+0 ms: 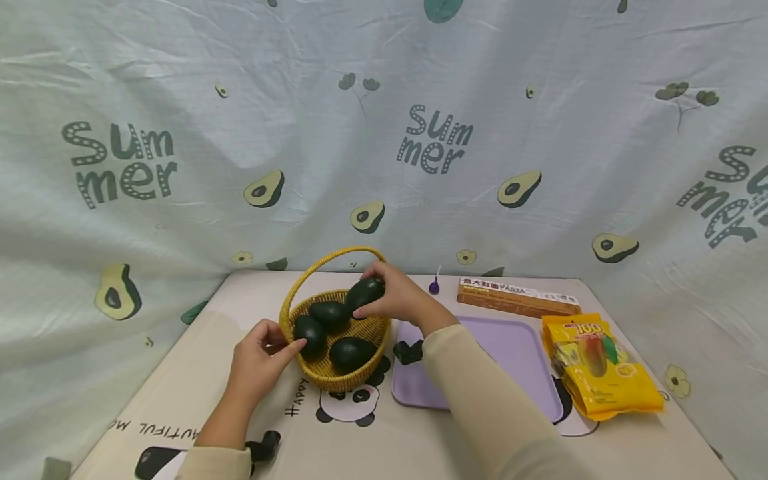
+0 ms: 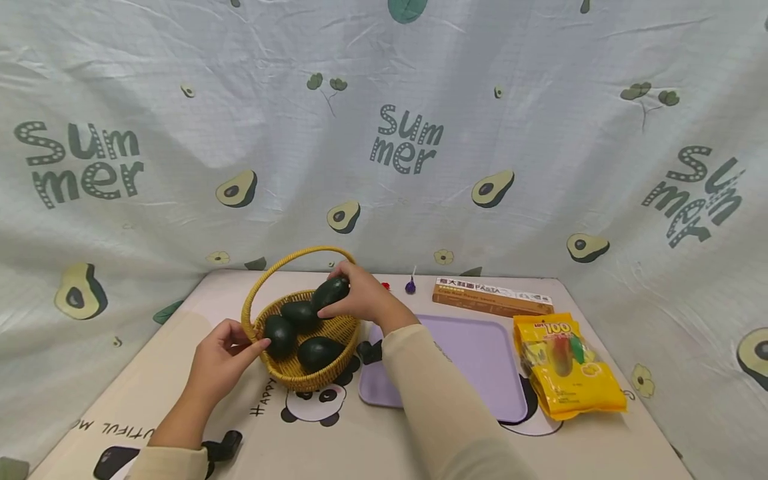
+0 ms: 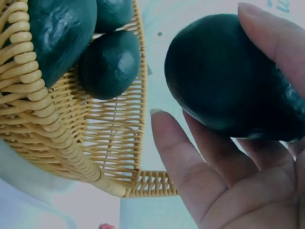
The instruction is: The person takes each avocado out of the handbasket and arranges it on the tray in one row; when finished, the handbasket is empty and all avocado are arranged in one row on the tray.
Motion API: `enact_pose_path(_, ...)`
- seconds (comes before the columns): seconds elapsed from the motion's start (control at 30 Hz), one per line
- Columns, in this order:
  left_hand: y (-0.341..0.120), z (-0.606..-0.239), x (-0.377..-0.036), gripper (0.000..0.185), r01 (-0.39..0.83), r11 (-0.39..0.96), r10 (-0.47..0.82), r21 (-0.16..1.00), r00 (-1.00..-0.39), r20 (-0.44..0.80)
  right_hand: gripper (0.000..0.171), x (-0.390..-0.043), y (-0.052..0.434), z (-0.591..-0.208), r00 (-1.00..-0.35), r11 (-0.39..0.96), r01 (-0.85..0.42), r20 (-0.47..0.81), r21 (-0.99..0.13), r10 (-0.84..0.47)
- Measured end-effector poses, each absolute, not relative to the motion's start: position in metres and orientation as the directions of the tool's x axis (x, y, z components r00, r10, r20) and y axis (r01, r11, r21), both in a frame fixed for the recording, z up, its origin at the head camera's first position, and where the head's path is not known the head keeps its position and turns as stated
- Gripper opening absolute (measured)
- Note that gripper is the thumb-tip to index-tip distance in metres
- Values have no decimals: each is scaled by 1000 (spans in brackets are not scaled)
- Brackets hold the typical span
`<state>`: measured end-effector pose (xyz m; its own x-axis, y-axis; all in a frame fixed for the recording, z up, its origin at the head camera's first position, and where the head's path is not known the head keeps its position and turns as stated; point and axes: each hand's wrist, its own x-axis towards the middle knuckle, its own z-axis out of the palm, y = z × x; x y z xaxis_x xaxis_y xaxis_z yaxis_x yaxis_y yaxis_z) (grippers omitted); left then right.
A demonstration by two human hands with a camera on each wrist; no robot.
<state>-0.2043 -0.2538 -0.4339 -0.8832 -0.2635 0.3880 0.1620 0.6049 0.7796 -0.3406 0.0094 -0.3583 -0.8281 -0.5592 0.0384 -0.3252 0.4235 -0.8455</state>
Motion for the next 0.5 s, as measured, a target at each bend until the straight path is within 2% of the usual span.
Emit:
enact_pose_path(0.23, -254, -436, -205, 32, 152, 590, -279, 793, -884, 376, 73, -337, 14, -359, -820, 409, -314, 27, -857, -572)
enact_pose_path(0.5, -253, -435, -205, 33, 156, 597, -271, 787, -884, 381, 67, -337, 23, -362, -825, 396, -342, 71, -852, -560)
